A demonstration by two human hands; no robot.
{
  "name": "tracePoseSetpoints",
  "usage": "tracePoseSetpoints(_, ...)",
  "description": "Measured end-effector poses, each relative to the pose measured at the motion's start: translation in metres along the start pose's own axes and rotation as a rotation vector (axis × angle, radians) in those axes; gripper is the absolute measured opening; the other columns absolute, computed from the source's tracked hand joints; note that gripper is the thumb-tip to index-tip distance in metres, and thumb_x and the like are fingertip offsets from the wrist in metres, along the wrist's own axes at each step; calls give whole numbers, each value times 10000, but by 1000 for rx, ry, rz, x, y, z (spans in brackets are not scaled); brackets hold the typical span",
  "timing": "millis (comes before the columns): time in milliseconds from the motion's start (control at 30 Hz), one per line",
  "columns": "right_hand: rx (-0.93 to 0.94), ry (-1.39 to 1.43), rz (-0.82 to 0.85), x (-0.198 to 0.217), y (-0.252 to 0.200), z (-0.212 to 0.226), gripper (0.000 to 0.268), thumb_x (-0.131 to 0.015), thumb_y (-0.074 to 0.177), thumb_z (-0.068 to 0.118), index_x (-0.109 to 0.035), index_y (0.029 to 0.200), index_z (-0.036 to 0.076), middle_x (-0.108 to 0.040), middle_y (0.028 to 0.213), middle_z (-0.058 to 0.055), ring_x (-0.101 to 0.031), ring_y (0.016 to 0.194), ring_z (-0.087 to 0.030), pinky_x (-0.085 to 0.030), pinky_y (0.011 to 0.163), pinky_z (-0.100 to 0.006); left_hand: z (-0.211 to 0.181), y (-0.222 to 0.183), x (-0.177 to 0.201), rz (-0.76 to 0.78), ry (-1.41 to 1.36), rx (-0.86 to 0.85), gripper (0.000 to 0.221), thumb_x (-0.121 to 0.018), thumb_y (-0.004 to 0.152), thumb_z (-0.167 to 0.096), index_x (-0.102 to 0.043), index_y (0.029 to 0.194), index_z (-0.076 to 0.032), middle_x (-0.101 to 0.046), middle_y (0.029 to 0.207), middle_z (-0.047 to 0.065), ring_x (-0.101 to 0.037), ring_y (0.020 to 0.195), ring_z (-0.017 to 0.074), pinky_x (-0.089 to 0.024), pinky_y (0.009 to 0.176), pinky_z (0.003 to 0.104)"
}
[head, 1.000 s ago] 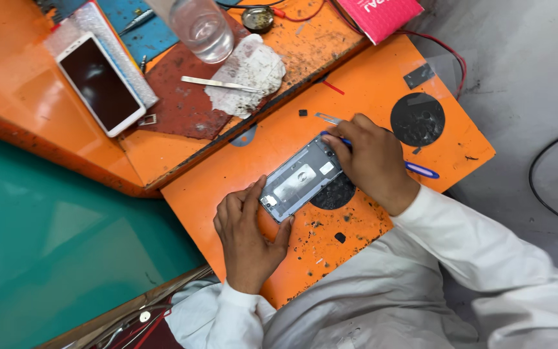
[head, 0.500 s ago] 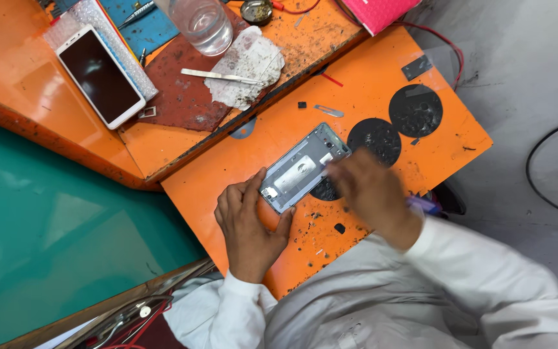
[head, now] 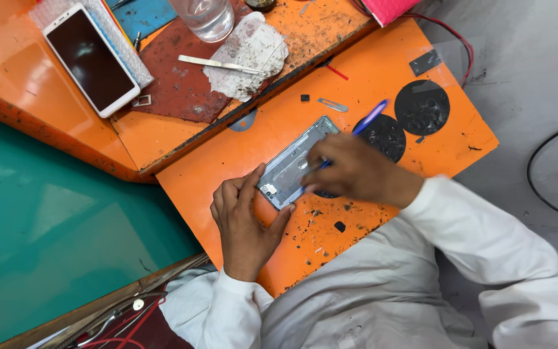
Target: The person cleans the internal components of a disassembled mobile phone using a tool and a cloth, then begins reassembling the device by placing the screen and other parts back into the frame.
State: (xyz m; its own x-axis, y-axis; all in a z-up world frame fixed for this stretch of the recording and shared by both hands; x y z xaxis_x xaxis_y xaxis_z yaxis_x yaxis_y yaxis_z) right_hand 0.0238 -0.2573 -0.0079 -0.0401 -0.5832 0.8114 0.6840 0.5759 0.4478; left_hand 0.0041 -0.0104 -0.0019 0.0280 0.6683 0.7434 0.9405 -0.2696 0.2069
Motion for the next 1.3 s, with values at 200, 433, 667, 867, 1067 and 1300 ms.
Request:
tracePoseSetpoints(200, -41, -88, 36, 31, -18, -33, 236, -824, 812, 298, -812, 1036, 223, -594, 856, -43, -598, 815, -243, -477, 687, -411, 4, -2, 1, 5, 12, -5, 836, -928, 689, -298, -566, 1422, -124, -539, 1100, 99, -476, 1098, 302, -356, 997, 447)
tracePoseSetpoints(433, 103, 39, -12, -11, 2, 3, 204, -763, 850, 268, -762, 1045, 208, -632, 965, -63, -653, 908, -256, -533, 749, -399, 0, 0, -1, -20, 1, -1, 840, -936, 667, -286, -578, 1412, -135, -540, 1095, 91, -485, 1097, 299, -368, 1010, 436)
tracePoseSetpoints(667, -87, -86, 35, 37, -8, -23, 211, -788, 826, 325, -792, 984, 185, -607, 847, -57, -624, 754, -246, -509, 626, -392, 3, -3, -2, -20, -4, -5, 838, -941, 674, -281, -575, 1412, -130, -550, 1118, 87, -483, 1099, 292, -369, 1021, 438)
tracePoseSetpoints(867, 94, 15, 8, 6, 8, 5, 171, -762, 828, 304, -777, 938, 173, -625, 887, -35, -637, 789, -229, -519, 646, -383, -1, -2, -1, -20, -1, 13, 851, -952, 657, -282, -581, 1410, -140, -543, 1107, 79, -491, 1097, 282, -376, 1014, 428)
tracePoseSetpoints(1067, -55, -72, 41, 37, -3, -22, 176, -791, 856, 311, -770, 903, 142, -618, 860, -49, -634, 766, -234, -514, 597, -394, 0, -2, -3, -29, -3, 7, 854, -956, 647, -273, -583, 1403, -140, -534, 1078, 74, -490, 1087, 279, -380, 1017, 427)
tracePoseSetpoints(1300, 89, -15, 14, 16, 0, -11, 146, -772, 839, 265, -754, 944, 166, -628, 863, -40, -657, 776, -245, -527, 644, -392, 2, -3, -2, -10, -2, 8, 863, -967, 642, -280, -587, 1405, -147, -535, 1086, 71, -492, 1076, 273, -381, 1006, 419)
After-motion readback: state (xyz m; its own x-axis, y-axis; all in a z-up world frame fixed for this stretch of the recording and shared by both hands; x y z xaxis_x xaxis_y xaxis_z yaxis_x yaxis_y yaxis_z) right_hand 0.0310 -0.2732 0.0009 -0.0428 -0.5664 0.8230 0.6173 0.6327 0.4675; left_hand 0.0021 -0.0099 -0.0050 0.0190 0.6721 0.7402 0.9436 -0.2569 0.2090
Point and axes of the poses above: each hand's wrist, its own y-axis towards the middle knuckle, its own x-axis out of the back of the hand, z = x × y, the point moved 1 cm from there along y, towards the middle knuckle
